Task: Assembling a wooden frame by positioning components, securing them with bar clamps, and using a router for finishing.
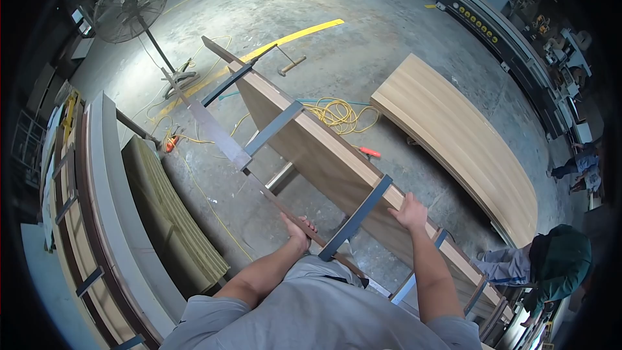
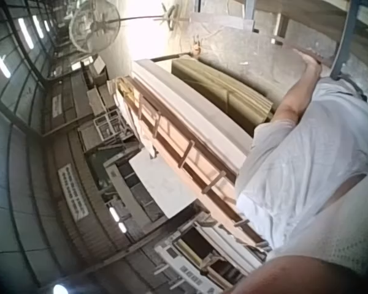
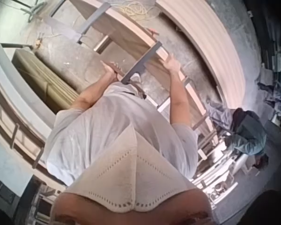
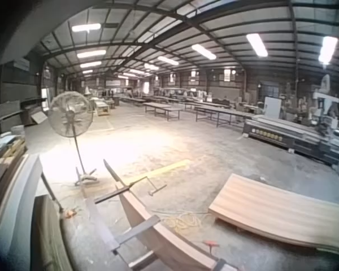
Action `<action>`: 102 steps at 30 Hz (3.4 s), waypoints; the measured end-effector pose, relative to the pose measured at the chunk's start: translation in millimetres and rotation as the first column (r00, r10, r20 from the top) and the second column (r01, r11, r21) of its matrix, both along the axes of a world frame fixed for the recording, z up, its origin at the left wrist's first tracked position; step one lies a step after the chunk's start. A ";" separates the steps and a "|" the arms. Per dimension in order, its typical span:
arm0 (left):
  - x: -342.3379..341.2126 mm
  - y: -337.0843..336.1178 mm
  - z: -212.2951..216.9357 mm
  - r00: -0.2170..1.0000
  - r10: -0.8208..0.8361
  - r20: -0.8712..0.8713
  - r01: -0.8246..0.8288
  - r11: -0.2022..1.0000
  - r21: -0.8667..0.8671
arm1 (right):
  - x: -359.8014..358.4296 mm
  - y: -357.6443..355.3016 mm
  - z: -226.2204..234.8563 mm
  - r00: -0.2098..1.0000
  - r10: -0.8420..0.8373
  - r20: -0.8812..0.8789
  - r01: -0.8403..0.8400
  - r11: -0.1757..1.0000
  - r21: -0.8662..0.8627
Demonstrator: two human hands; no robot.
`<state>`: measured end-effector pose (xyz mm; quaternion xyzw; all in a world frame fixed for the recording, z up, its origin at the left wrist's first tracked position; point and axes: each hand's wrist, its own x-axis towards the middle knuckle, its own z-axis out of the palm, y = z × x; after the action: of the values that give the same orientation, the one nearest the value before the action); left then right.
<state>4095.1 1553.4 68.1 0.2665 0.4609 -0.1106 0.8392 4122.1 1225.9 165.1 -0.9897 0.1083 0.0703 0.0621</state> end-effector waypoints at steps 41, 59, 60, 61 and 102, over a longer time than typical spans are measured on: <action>-2.6 11.2 -1.4 0.994 -0.108 0.031 0.109 0.994 -0.023 | 1.0 6.1 1.0 0.999 -0.042 0.033 0.042 0.999 0.008; -9.7 29.3 -19.2 0.974 -0.224 0.043 0.219 0.972 0.087 | -4.9 8.7 -12.7 0.999 -0.044 -0.013 0.043 0.998 -0.056; -6.9 36.4 -21.5 0.978 -0.208 0.036 0.205 0.976 0.074 | -4.9 7.8 -14.3 0.999 -0.037 0.010 0.038 0.998 -0.058; -7.5 47.6 -29.5 0.956 -0.285 0.074 0.267 0.944 0.194 | -6.2 7.3 -15.5 1.000 -0.024 -0.003 0.024 0.997 -0.069; -84.5 224.5 -54.7 -0.536 -0.795 -0.285 0.630 -0.601 0.492 | 0.7 2.1 -9.1 0.995 0.001 0.099 -0.002 1.000 0.012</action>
<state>4010.7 1777.9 13.4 0.7319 -0.1519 -0.6096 0.2639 4122.9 1228.0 156.0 -0.9917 0.1037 0.0220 0.0733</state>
